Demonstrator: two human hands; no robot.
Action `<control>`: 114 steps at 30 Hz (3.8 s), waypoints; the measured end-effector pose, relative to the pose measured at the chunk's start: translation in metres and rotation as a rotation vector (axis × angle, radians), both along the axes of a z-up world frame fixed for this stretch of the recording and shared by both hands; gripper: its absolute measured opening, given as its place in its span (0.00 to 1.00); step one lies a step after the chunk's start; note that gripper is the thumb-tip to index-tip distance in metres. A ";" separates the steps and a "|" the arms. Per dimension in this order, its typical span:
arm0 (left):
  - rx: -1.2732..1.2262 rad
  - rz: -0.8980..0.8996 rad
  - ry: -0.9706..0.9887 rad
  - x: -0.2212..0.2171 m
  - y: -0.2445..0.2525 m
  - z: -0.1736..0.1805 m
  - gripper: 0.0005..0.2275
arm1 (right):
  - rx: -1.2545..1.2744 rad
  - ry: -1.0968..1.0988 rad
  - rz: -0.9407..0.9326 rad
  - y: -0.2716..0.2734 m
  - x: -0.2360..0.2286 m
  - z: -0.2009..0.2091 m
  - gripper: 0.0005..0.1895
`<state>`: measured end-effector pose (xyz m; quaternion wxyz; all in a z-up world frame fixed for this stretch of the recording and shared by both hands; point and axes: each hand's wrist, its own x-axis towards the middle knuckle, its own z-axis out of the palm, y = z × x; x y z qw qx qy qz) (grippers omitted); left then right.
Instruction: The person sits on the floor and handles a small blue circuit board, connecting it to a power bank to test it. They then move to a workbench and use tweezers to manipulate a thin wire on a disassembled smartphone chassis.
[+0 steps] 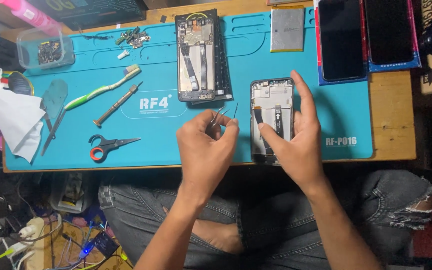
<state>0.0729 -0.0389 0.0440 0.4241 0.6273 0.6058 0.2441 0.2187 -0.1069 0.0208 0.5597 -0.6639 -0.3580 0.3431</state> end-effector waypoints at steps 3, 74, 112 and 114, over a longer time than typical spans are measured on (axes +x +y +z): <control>-0.002 0.007 -0.023 -0.005 -0.003 0.000 0.09 | -0.024 -0.044 0.004 0.002 0.014 0.003 0.47; 0.128 -0.190 -0.346 -0.081 0.022 -0.029 0.03 | -0.213 0.182 0.067 0.022 -0.077 -0.013 0.18; 0.342 -0.308 -0.352 -0.106 0.027 -0.043 0.07 | -0.157 -0.010 0.161 0.030 -0.082 -0.005 0.07; 0.296 -0.282 -0.360 -0.111 0.026 -0.042 0.07 | -0.138 -0.039 0.184 0.031 -0.083 -0.010 0.06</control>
